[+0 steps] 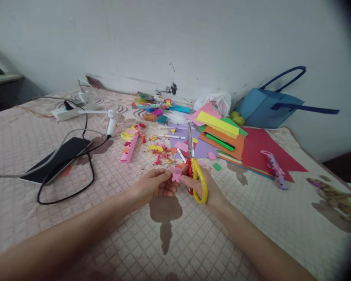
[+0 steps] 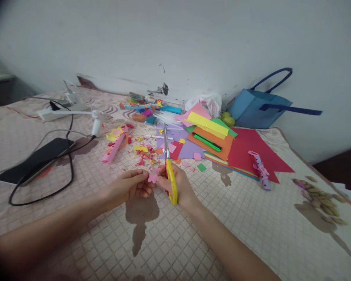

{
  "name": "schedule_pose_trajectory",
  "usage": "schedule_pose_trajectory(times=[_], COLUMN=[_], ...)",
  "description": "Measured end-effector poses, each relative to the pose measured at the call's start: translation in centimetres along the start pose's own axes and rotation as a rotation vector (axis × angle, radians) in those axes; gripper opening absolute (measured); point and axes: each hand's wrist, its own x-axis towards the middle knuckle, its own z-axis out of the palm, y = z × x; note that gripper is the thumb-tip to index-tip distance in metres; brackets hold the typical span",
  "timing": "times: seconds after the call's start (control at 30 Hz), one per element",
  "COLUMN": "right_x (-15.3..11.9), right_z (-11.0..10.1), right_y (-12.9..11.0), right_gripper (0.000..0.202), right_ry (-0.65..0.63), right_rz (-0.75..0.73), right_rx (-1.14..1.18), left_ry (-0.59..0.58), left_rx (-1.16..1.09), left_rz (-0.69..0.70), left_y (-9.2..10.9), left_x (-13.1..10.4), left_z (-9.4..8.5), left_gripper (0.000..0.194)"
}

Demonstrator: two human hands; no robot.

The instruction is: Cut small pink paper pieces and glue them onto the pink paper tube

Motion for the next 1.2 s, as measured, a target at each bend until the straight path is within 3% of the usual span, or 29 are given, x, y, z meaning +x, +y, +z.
schedule_pose_trajectory(times=[0.17,0.47,0.6,0.73,0.83,1.0,1.13,1.2], right_x=[-0.11,0.07,-0.11,-0.28,-0.33,-0.44,-0.44,-0.40], right_z=[0.05,-0.13,-0.16,-0.03,0.06,0.21,0.33,0.32], right_y=[-0.15,0.76,0.68,0.80,0.78,0.05,-0.13,0.09], right_gripper=[0.015,0.015,0.016,0.015,0.014,0.013,0.012,0.013], right_ry=[0.009,0.028,0.035,0.040,0.020,0.015,0.043,0.081], right_rz=[-0.009,0.028,0.022,-0.011,-0.043,-0.114,-0.104,-0.097], right_rx=[0.017,0.011,0.042,0.100,0.071,-0.010,-0.020,0.004], left_ry=[-0.001,-0.008,0.014,-0.070,-0.124,-0.110,-0.059,-0.017], left_rx=[0.016,0.061,-0.090,-0.253,-0.336,-0.394,-0.351,-0.266], left_rz=[-0.014,0.038,-0.081,-0.305,-0.359,-0.290,-0.208,-0.101], left_y=[0.23,-0.12,0.14,0.54,0.52,0.22,0.09,-0.02], left_x=[-0.07,-0.22,-0.16,-0.24,-0.32,-0.42,-0.48,-0.44], left_z=[0.29,0.23,0.40,0.41,0.29,0.28,0.49,0.53], left_gripper=[0.033,0.020,0.019,0.027,0.024,0.003,0.011,0.015])
